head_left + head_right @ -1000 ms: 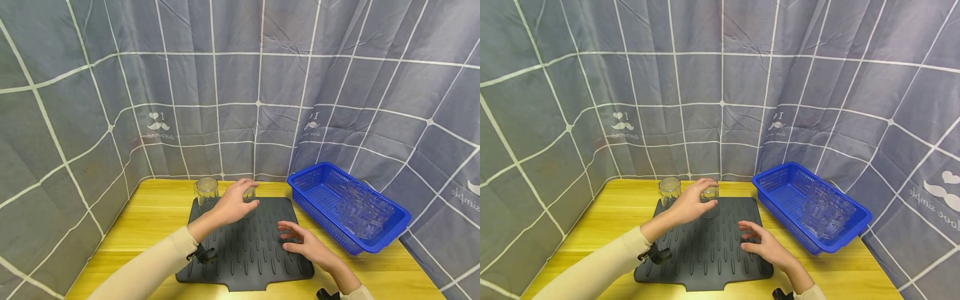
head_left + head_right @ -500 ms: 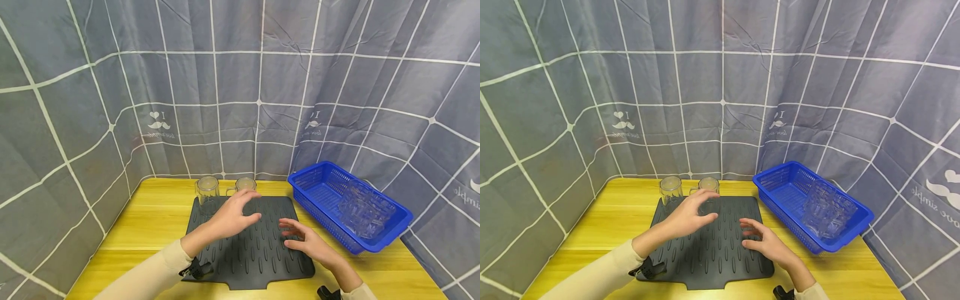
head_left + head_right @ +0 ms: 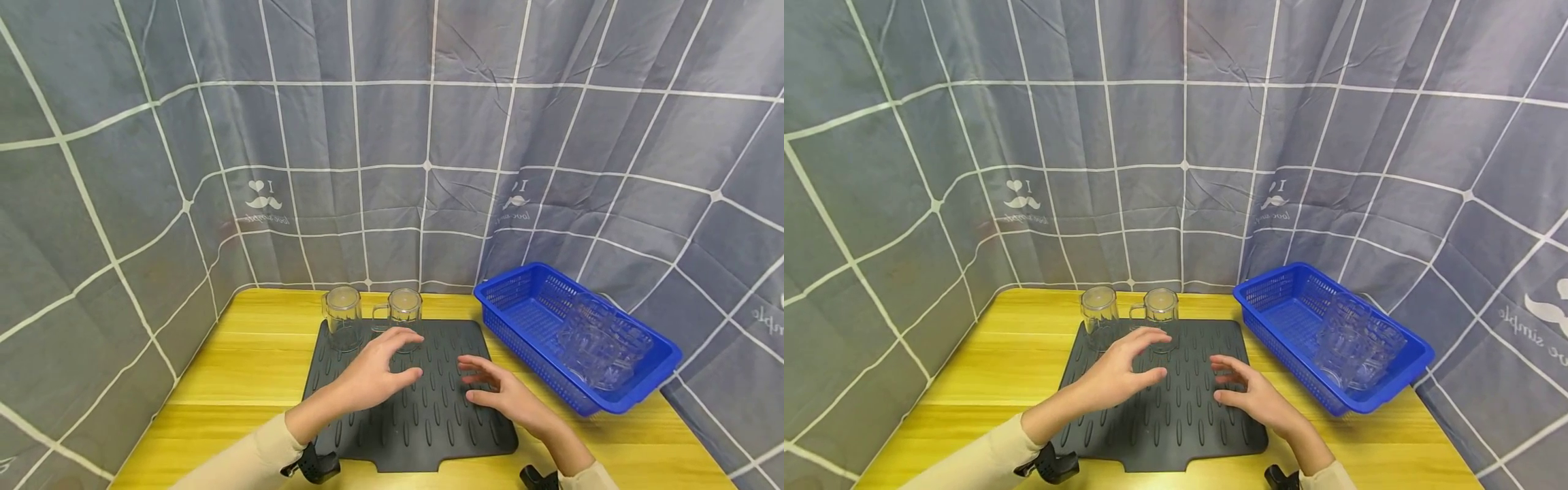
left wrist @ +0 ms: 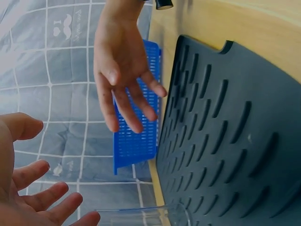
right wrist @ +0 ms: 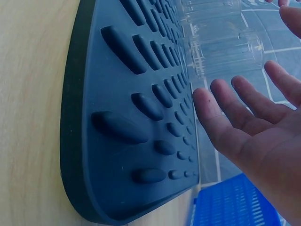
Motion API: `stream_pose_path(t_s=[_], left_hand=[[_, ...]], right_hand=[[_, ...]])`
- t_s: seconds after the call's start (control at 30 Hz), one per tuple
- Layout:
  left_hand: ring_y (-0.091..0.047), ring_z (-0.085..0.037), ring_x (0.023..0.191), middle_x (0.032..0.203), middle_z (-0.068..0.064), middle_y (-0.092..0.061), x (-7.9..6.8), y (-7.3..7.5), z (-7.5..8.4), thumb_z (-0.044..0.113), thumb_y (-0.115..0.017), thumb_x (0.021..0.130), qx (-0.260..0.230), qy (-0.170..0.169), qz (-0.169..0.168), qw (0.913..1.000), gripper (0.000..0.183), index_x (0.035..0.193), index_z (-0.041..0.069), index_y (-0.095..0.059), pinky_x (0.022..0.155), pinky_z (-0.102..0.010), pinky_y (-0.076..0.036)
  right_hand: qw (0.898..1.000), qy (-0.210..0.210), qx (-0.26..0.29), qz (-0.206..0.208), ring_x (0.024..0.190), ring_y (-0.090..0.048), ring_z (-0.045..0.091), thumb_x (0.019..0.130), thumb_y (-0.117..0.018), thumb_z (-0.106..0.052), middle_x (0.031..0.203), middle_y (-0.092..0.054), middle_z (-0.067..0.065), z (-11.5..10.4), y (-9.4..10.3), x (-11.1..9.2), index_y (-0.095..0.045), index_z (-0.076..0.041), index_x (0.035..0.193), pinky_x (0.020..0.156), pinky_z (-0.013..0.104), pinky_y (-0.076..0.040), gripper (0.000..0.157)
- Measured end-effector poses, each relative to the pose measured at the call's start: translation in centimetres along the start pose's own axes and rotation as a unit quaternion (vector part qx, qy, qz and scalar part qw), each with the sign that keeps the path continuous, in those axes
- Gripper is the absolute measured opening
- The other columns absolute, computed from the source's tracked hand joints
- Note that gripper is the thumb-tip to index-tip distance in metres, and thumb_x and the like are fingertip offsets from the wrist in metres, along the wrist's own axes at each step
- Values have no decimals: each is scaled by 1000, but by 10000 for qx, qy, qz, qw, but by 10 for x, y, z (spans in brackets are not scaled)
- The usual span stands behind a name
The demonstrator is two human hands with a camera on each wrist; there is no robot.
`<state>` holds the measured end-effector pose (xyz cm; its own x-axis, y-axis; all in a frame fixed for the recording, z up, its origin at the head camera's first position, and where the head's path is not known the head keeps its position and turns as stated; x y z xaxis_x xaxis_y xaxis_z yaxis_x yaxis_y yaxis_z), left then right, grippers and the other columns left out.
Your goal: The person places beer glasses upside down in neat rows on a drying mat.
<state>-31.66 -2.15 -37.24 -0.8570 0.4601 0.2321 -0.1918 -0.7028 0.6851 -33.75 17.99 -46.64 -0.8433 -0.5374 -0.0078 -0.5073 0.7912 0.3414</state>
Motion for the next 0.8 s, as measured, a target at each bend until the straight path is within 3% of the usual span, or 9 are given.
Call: stream_pose_path(t_s=[0.37, 0.53, 0.67, 0.8], left_hand=[[-48, -20, 138, 150, 6, -46, -13, -16, -12, 45, -67, 95, -97, 154, -323, 9993, 53, 143, 28, -53, 107, -51, -44], [-53, -22, 130, 150, 2, -47, -17, -25, -22, 44, -66, 95, -265, 232, -418, 9985, 54, 144, 27, -52, 100, -49, -49], [-58, -19, 113, 151, 0, -46, -18, -28, -26, 46, -65, 96, -339, 214, -454, 9982, 55, 145, 26, -51, 88, -41, -52], [-54, -13, 90, 150, 3, -46, -20, -29, -29, 49, -65, 96, -294, 256, -486, 9981, 56, 145, 28, -50, 73, -30, -47]], right_hand=[[9998, 198, 3, 83, 134, -45, 52, 98, -67, -22, 152, -42, 27, -3, 3, 0, -41, -16, 153, 92, 26, -53, 61], [9995, 292, -111, 62, 132, -46, 53, 98, -66, -21, 151, -43, 28, -7, 3, -2, -42, -13, 152, 92, 27, -53, 60], [9992, 387, -105, 14, 132, -44, 55, 99, -65, -19, 152, -40, 30, -12, 4, -3, -41, -11, 152, 91, 28, -54, 59], [9990, 389, -190, 92, 132, -45, 54, 98, -67, -20, 152, -43, 24, -16, 10, -2, -42, -12, 152, 91, 29, -54, 59]])
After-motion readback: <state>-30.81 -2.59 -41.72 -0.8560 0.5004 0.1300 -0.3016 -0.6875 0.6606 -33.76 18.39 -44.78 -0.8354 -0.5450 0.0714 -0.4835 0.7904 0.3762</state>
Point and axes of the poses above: each hand's wrist, its own x-axis towards the middle knuckle, its own y-axis out of the back of the hand, z = x × y, the point moved 10 cm from there along x, towards the middle knuckle
